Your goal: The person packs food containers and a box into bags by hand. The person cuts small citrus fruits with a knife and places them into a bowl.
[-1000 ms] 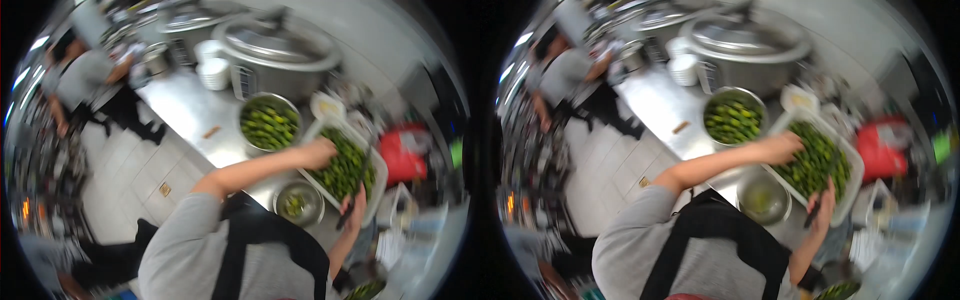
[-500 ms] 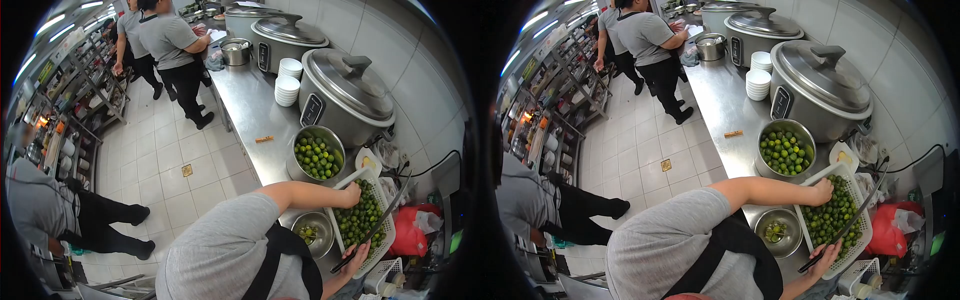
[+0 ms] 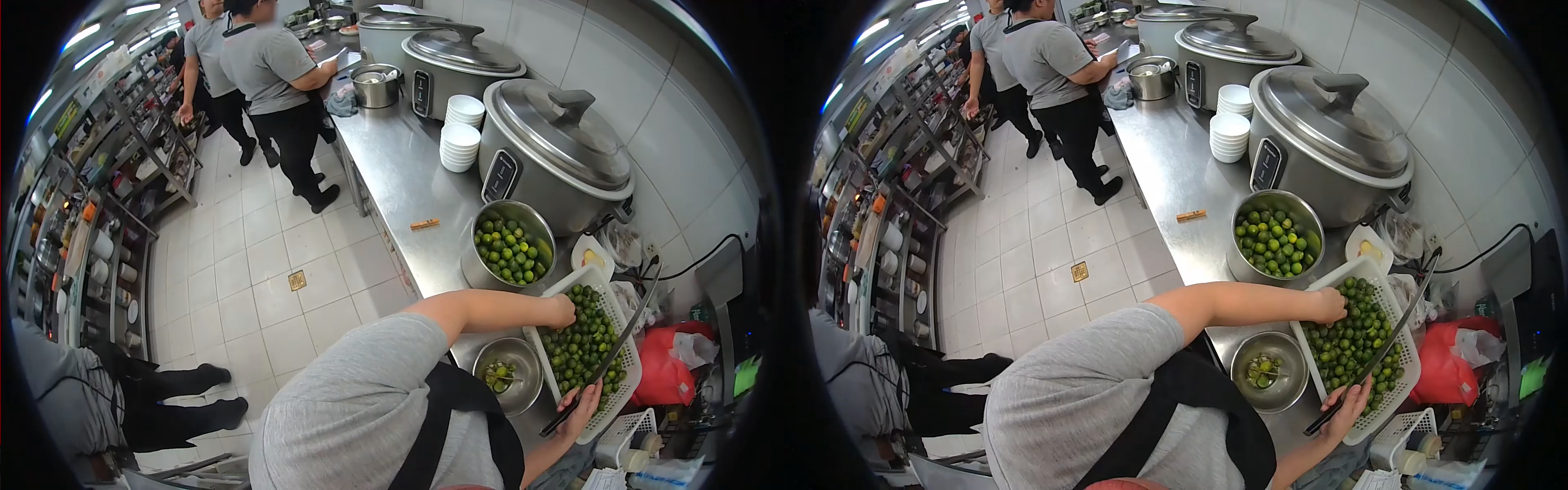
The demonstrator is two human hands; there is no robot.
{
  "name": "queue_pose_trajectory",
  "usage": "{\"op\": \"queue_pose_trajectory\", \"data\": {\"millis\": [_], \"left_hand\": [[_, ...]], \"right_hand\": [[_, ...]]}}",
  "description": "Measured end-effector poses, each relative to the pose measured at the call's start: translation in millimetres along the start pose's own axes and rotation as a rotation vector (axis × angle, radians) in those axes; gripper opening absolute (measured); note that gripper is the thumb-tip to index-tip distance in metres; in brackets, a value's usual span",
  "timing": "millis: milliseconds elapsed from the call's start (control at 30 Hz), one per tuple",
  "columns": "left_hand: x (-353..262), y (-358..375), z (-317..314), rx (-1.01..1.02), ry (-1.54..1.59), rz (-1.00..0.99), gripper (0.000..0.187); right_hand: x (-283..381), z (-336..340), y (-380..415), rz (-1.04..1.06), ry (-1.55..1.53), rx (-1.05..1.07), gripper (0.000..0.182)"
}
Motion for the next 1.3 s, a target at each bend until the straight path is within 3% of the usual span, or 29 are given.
{"op": "queue_pose_trajectory", "data": {"millis": [367, 600, 767, 1067, 1300], "left_hand": [[-13, 18, -12, -0.333, 0.086, 0.142, 0.037], [-18, 37, 5, -0.359, 0.251, 0.130, 0.036], [-24, 49, 14, -0.336, 0.434, 0.099, 0.047], [-24, 49, 13, -0.504, 0.503, 0.032, 0.040], [-26, 46, 10, -0.452, 0.526, -0.056, 0.039]], "right_hand": [[6, -7, 4, 0.008, -0.003, -0.007, 0.057], [4, -4, 2, 0.014, -0.006, -0.009, 0.057], [4, -6, 2, 0.018, -0.011, 0.002, 0.056], [7, -8, 4, 0.012, 0.004, 0.023, 0.055], [6, -7, 3, 0.006, -0.001, 0.009, 0.054]]}}
Point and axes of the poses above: each hand's wrist, its own y-axis away from the middle knuckle, its own z-axis out of the back of the hand, x = y × z, the point moved 3 cm from there along -y, towards the middle knuckle, and after that the axes turned 12 degrees about -z, right-handed, at the moved point
